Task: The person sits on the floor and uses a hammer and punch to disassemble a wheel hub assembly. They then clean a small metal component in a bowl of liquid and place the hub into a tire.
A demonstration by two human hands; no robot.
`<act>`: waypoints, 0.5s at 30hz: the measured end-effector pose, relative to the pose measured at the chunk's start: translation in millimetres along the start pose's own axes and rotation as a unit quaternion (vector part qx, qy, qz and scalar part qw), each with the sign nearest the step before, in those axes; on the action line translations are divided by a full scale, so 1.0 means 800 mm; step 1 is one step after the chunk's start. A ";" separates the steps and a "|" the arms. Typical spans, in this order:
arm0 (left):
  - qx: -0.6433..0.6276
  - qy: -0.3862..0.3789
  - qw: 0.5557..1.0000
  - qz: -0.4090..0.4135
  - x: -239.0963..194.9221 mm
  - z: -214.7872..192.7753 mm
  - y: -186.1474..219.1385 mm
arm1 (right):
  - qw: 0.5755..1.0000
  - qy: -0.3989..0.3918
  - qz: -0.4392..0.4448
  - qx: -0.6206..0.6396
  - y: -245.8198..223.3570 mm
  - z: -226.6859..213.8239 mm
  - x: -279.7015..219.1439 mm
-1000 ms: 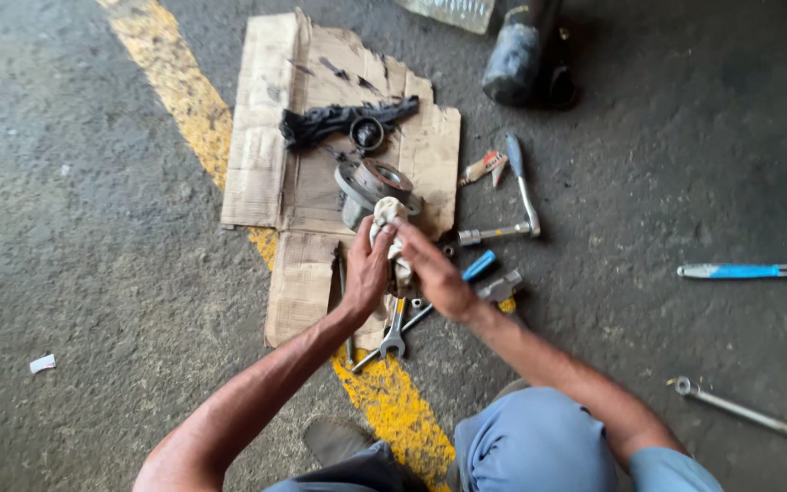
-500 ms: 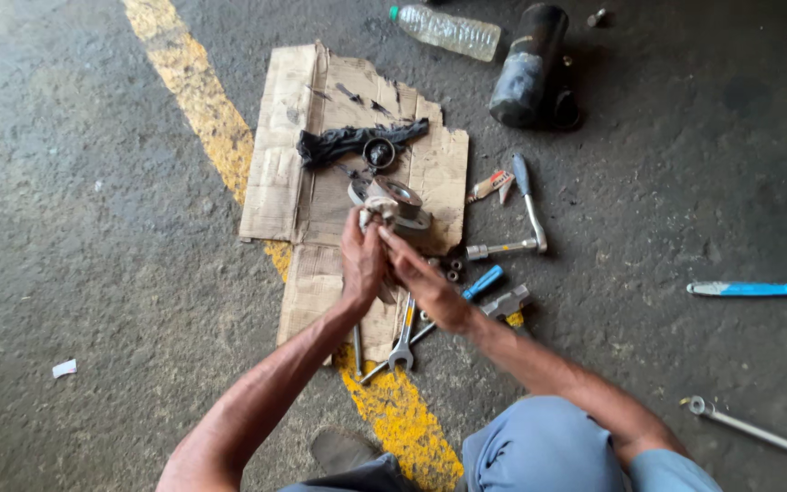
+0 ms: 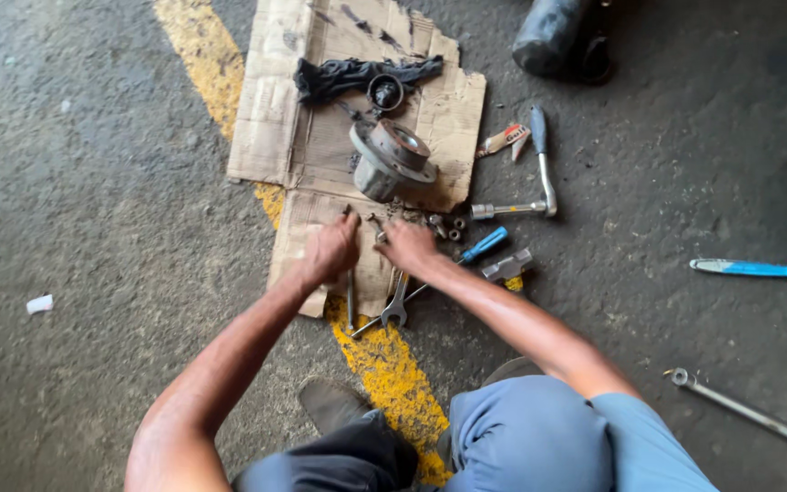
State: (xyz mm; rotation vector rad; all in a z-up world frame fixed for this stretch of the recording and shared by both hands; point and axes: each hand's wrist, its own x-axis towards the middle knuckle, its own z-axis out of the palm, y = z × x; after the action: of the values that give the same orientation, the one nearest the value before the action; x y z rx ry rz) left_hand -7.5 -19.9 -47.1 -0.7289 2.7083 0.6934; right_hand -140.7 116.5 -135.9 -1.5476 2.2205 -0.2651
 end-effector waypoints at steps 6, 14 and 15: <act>0.034 0.055 0.993 0.101 0.014 0.079 -0.028 | 0.998 0.044 -0.025 0.035 0.017 0.031 0.017; -0.050 -0.195 0.961 0.190 0.048 0.112 -0.044 | 0.937 -0.167 -0.006 0.306 0.079 -0.019 -0.029; -0.204 -0.257 0.940 0.088 0.045 0.112 -0.038 | 0.936 -0.178 0.006 0.303 0.083 -0.025 -0.042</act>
State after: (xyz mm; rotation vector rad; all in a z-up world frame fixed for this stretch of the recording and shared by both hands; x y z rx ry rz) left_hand -11.6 -12.9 -147.9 -0.3142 2.1811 1.3077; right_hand -196.0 170.0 -135.5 -1.1332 1.6510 -0.5566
